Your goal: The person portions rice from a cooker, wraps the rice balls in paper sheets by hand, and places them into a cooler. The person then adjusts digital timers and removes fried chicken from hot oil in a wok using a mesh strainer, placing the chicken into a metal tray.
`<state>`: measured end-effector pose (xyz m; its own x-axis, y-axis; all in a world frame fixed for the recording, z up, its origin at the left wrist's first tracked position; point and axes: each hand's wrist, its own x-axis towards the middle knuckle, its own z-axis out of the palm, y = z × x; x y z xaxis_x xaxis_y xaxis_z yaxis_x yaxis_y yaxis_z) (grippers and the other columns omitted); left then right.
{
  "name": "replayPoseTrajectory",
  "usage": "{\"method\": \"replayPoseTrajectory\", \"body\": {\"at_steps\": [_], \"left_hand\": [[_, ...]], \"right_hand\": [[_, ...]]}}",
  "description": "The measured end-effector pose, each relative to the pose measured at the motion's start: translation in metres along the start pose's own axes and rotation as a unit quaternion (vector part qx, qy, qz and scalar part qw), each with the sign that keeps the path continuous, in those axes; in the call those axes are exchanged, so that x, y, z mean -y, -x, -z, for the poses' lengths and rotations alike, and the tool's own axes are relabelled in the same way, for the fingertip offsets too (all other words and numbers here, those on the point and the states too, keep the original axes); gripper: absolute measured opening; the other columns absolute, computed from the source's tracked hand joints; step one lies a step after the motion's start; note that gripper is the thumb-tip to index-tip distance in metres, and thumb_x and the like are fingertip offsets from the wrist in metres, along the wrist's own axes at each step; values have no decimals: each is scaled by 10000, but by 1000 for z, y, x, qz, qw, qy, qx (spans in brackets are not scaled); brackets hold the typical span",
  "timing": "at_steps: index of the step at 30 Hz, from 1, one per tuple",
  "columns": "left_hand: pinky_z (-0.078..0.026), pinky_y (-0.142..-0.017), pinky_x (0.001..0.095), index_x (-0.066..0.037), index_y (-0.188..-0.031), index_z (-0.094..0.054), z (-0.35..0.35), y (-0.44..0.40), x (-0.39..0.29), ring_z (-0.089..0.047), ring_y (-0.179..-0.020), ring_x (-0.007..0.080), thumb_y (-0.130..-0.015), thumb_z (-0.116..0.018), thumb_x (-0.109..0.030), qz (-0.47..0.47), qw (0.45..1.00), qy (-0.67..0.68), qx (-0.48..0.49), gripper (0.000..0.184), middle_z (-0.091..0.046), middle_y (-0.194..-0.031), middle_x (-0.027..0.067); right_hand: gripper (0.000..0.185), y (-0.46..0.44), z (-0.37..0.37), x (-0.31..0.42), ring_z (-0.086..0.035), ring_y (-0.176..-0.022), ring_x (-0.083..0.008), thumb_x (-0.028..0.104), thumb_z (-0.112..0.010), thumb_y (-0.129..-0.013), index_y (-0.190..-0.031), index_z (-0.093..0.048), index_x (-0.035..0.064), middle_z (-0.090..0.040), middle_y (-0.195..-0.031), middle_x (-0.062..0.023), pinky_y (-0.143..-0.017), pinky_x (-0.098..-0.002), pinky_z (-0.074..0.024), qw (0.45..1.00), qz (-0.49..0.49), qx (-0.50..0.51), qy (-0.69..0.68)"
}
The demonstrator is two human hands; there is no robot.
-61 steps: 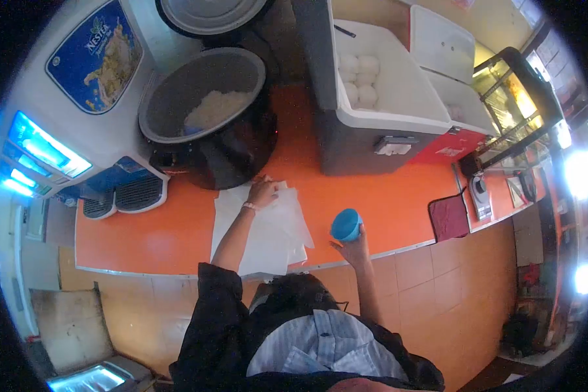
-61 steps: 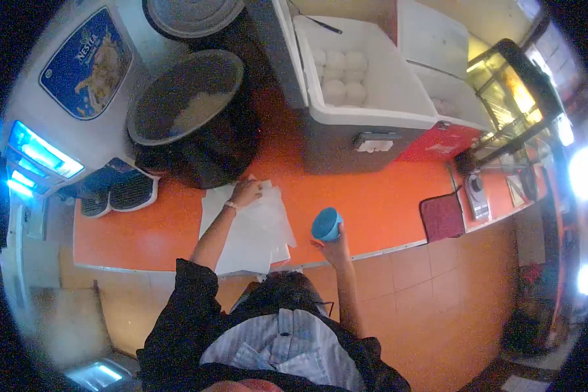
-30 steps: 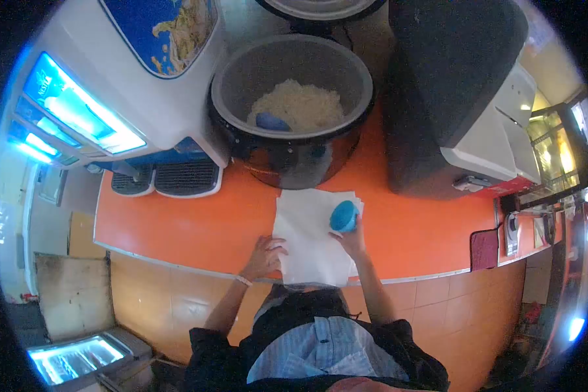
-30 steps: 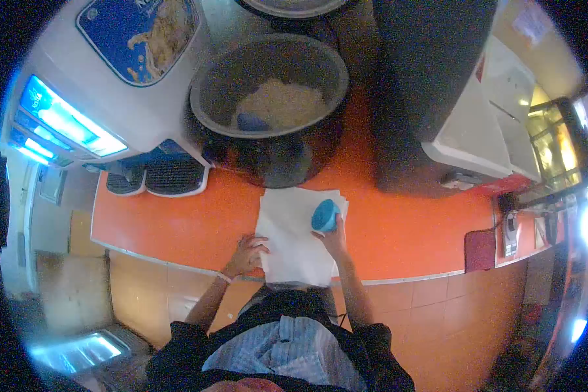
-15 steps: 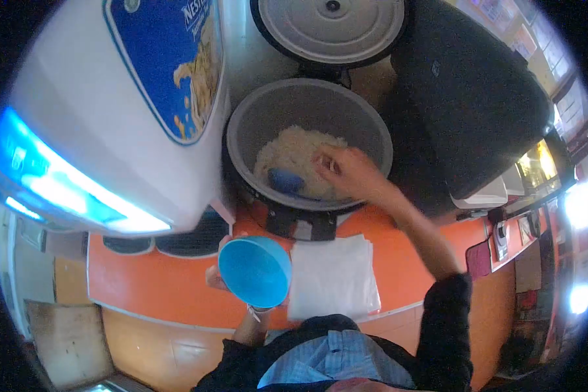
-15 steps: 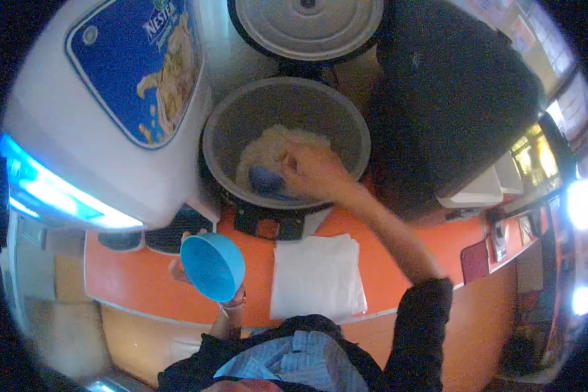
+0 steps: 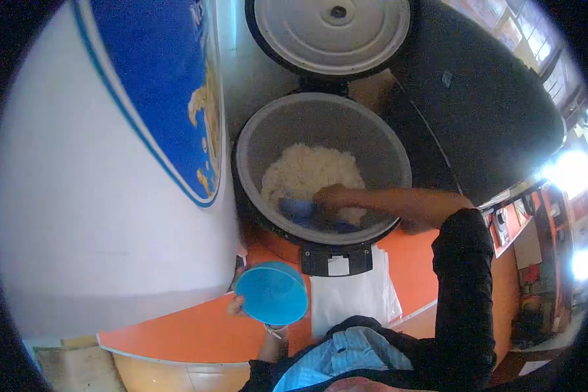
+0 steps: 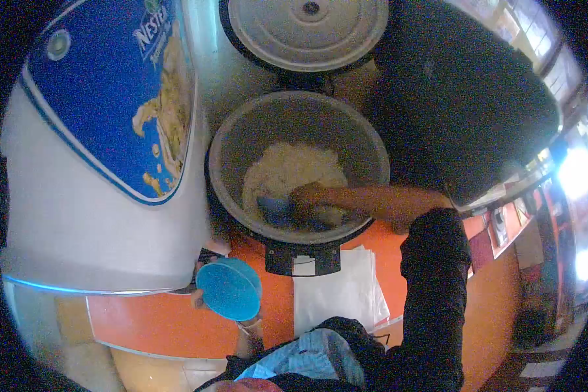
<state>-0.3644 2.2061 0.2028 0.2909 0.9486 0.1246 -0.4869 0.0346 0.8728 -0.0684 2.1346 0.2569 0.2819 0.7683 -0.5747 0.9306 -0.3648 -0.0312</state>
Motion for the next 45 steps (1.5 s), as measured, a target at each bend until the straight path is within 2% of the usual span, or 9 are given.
{"method": "replayPoseTrajectory", "body": {"at_steps": [3, 7, 16, 18, 21, 28, 34, 37, 45], "left_hand": [[-492, -810, 488, -186, -1260, -249, -28, -4, -43, -487, -1037, 352, -646, -588, -506, -134, 988, -1, 77, 771, -388, -1230, 158], [-492, -813, 481, -182, -1244, -243, -42, -7, -64, -484, -1036, 349, -630, -617, -500, -208, 972, -16, 107, 787, -384, -1223, 165], [-493, -820, 465, -171, -1210, -231, -56, -9, -75, -477, -1034, 342, -593, -682, -488, -253, 961, -34, 111, 827, -376, -1207, 181], [-493, -822, 462, -169, -1202, -228, -58, -8, -77, -476, -1034, 341, -585, -696, -485, -260, 958, -39, 110, 837, -374, -1203, 185], [-493, -824, 457, -166, -1191, -224, -60, -8, -81, -474, -1033, 338, -573, -718, -481, -268, 957, -47, 104, 852, -371, -1198, 190], [-467, -865, 431, -217, -1170, -227, -57, -16, -86, -405, -1121, 307, -388, -862, -419, -287, 946, -49, 143, 1027, -307, -1302, 180], [-464, -887, 413, -174, -1164, -194, -83, -17, -68, -424, -1089, 333, -515, -797, -380, -263, 958, -19, 114, 910, -307, -1239, 196], [-475, -872, 409, -189, -1174, -193, -92, -19, -72, -421, -1102, 329, -511, -802, -381, -255, 958, 34, 129, 921, -301, -1250, 199], [-466, -882, 426, -198, -1163, -198, -94, -18, -62, -436, -1094, 336, -478, -808, -485, -273, 943, 48, 185, 961, -301, -1245, 203]], "right_hand": [[364, 11, 26, 41, -620, -790, -319, 386, -667, -673, -847, -651, 66, -640, -874, -136, -622, -427, -489, 986, -140, 49, 71], [331, 7, 35, 31, -614, -849, -298, 315, -687, -667, -869, -657, 54, -639, -891, -145, -678, -429, -482, 990, -52, 36, 124], [671, -7, 24, 14, -504, -1061, -325, 310, -646, -732, -1294, -359, 81, -448, -1238, -175, -864, -474, -422, 914, -39, 306, -262], [354, -23, 10, 14, -534, -659, -261, 305, -600, -719, -950, -618, 37, -626, -837, -124, -594, -441, -448, 959, -42, 205, -192], [358, -36, 8, 8, -538, -644, -245, 301, -600, -701, -887, -605, -5, -616, -812, -147, -595, -412, -449, 989, 53, 95, -103], [399, 16, 113, -36, -578, -669, -248, 242, -557, -805, -1087, -520, -37, -577, -772, -158, -594, -401, -462, 987, -4, -58, -152], [620, 25, 115, -38, -604, -678, -265, 206, -567, -794, -1323, -293, 33, -581, -912, -189, -500, -401, -483, 938, -189, -198, -212], [724, -14, 91, -53, -613, -761, -259, 170, -554, -794, -1374, -134, 65, -556, -1050, -190, -536, -410, -513, 934, -184, -68, 297], [570, -51, 91, -32, -578, -965, -290, 134, -486, -812, -1341, -277, 99, -549, -1127, -136, -641, -426, -529, 944, -191, -133, 234]]}}
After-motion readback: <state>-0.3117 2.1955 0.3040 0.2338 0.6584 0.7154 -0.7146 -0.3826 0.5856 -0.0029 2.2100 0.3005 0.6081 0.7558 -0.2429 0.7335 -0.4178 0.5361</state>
